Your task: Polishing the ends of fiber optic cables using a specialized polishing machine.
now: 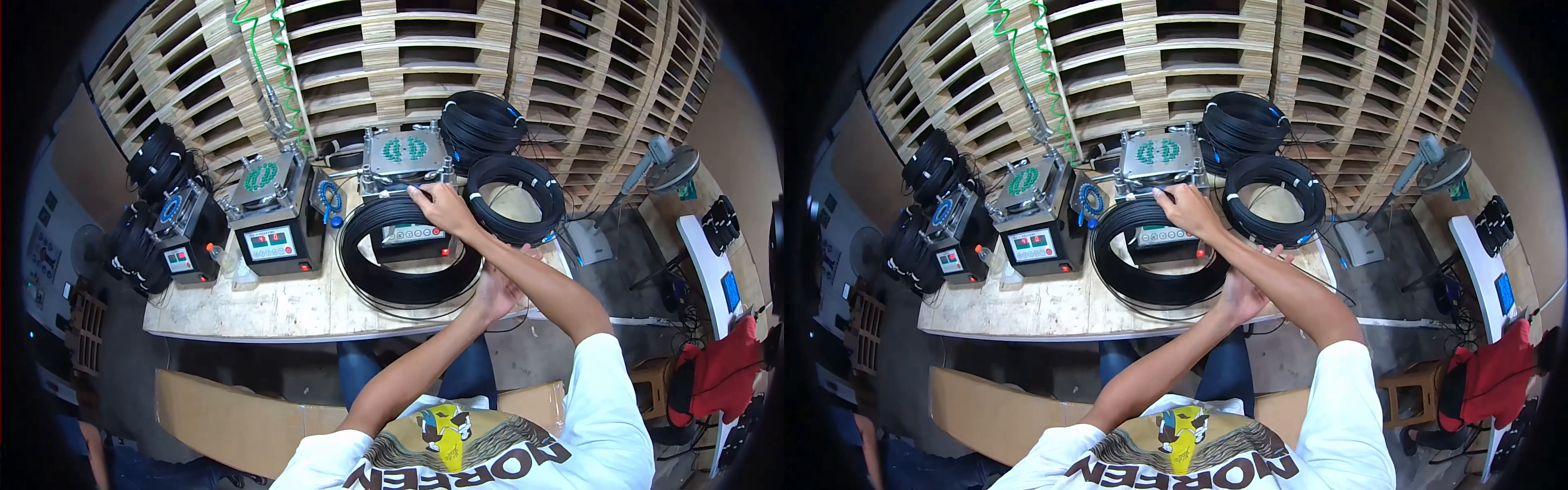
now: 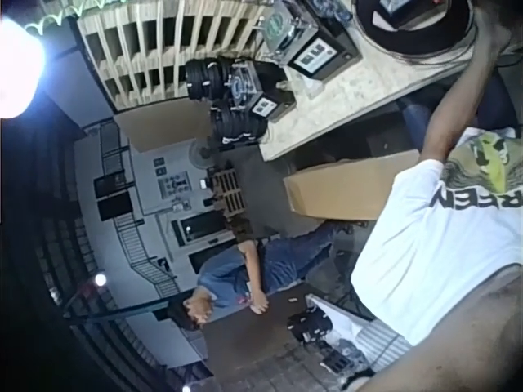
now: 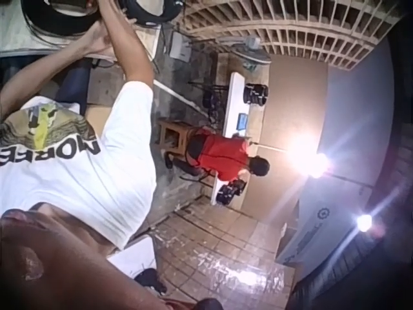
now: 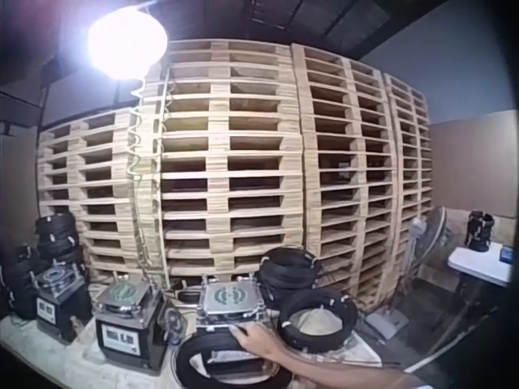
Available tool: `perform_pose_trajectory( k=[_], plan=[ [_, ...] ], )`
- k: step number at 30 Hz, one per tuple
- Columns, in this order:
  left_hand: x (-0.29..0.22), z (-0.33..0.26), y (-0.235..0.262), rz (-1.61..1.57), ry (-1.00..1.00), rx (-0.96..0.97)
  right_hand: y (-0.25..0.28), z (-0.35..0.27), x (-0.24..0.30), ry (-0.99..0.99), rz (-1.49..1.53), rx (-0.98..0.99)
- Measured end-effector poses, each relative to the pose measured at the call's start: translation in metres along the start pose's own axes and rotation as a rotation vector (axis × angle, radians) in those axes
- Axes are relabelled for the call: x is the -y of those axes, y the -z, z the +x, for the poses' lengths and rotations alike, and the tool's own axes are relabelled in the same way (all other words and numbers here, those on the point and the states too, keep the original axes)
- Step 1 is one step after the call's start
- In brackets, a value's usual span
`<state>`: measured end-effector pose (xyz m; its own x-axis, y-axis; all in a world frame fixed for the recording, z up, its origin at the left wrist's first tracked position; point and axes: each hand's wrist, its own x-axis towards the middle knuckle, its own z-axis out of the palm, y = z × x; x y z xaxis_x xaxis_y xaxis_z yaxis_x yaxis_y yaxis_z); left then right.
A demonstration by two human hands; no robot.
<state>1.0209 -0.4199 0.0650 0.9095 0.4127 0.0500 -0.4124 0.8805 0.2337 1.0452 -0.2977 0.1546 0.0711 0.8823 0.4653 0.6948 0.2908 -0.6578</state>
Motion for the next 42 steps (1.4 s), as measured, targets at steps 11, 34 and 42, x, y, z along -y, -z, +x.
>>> perform_pose_trajectory(
  k=[11,34,42],
  plan=[
    [-0.002,-0.075,-0.039,-0.317,-0.159,-0.096,0.029,0.012,0.033,-0.004,0.262,-0.124],
    [-0.035,-0.168,-0.034,-0.35,-0.646,-0.232,0.072,-0.031,0.073,-0.355,1.002,-0.392],
    [-0.047,-0.222,0.02,0.151,-0.809,-0.827,0.061,-0.066,0.044,-0.478,1.102,-0.399]
  ],
)
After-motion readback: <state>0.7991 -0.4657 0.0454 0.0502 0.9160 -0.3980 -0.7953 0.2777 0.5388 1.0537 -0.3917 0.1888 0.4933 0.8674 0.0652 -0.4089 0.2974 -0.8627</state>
